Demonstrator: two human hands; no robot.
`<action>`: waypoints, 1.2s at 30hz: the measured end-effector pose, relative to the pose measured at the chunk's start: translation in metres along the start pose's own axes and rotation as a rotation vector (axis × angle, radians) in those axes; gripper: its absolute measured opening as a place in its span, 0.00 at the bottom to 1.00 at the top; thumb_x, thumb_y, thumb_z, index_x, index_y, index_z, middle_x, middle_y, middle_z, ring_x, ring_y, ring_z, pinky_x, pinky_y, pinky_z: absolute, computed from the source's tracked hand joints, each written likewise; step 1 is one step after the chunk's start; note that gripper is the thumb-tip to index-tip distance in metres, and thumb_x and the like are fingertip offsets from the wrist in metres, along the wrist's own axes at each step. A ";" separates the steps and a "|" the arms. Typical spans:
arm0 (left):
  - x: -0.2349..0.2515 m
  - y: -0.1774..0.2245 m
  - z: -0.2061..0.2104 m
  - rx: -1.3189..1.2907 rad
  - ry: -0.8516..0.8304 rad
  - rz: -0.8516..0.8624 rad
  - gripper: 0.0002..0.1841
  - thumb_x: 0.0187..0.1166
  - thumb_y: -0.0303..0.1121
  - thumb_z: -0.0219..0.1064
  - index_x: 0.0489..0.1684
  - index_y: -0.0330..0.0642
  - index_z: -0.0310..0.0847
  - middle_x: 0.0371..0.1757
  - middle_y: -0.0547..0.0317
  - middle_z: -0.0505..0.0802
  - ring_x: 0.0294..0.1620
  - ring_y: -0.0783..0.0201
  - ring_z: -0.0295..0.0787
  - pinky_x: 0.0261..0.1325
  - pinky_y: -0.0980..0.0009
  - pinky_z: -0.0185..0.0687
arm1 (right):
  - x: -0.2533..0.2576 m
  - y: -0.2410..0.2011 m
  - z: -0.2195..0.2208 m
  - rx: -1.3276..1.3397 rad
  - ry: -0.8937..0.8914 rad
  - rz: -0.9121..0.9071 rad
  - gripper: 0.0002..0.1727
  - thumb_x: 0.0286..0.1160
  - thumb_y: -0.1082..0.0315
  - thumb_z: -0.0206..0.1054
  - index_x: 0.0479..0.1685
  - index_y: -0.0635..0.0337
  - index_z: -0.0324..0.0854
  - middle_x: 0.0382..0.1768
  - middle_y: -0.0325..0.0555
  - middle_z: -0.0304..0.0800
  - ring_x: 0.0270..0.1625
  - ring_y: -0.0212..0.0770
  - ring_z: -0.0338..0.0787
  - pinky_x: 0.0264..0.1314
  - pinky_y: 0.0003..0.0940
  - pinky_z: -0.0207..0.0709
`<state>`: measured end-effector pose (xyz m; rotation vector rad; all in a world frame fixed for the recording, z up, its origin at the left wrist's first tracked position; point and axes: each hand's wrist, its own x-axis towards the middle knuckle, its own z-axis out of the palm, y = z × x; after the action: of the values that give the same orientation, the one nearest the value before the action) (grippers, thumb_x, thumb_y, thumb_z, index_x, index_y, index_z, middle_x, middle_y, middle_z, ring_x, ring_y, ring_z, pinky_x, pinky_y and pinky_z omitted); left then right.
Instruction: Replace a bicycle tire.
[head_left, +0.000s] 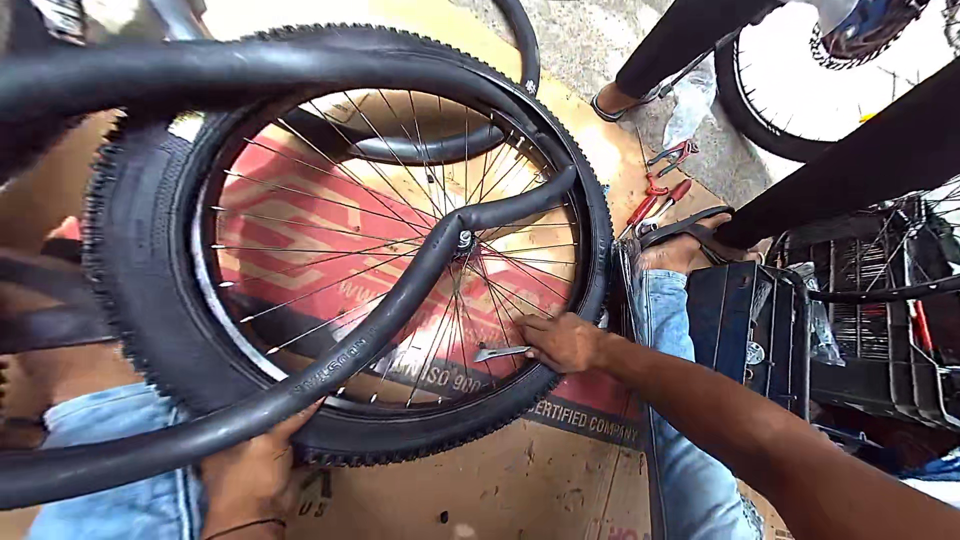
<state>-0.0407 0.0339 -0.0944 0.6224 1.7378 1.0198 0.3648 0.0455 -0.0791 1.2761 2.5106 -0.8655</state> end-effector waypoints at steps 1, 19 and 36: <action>0.006 0.007 -0.004 0.029 -0.033 -0.009 0.28 0.70 0.22 0.74 0.72 0.37 0.73 0.58 0.56 0.90 0.54 0.70 0.89 0.58 0.68 0.88 | -0.004 -0.017 0.000 0.051 -0.013 0.069 0.22 0.91 0.50 0.53 0.64 0.56 0.83 0.75 0.44 0.82 0.52 0.51 0.93 0.47 0.55 0.87; -0.027 0.049 0.014 0.523 0.214 -0.200 0.47 0.54 0.33 0.89 0.79 0.32 0.67 0.71 0.36 0.84 0.73 0.45 0.81 0.75 0.44 0.75 | 0.044 -0.222 0.053 0.815 0.160 0.511 0.21 0.92 0.56 0.52 0.61 0.62 0.84 0.57 0.55 0.88 0.63 0.52 0.89 0.67 0.49 0.82; -0.022 0.006 0.008 0.207 0.131 -0.175 0.38 0.59 0.21 0.82 0.75 0.36 0.69 0.61 0.46 0.89 0.55 0.57 0.91 0.59 0.54 0.89 | -0.006 -0.062 -0.011 0.483 -0.380 0.099 0.18 0.92 0.59 0.53 0.67 0.44 0.86 0.54 0.45 0.94 0.58 0.48 0.92 0.63 0.59 0.81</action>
<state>-0.0252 0.0228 -0.0796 0.5302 1.9931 0.7793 0.3209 0.0191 -0.0423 1.1982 1.9928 -1.5854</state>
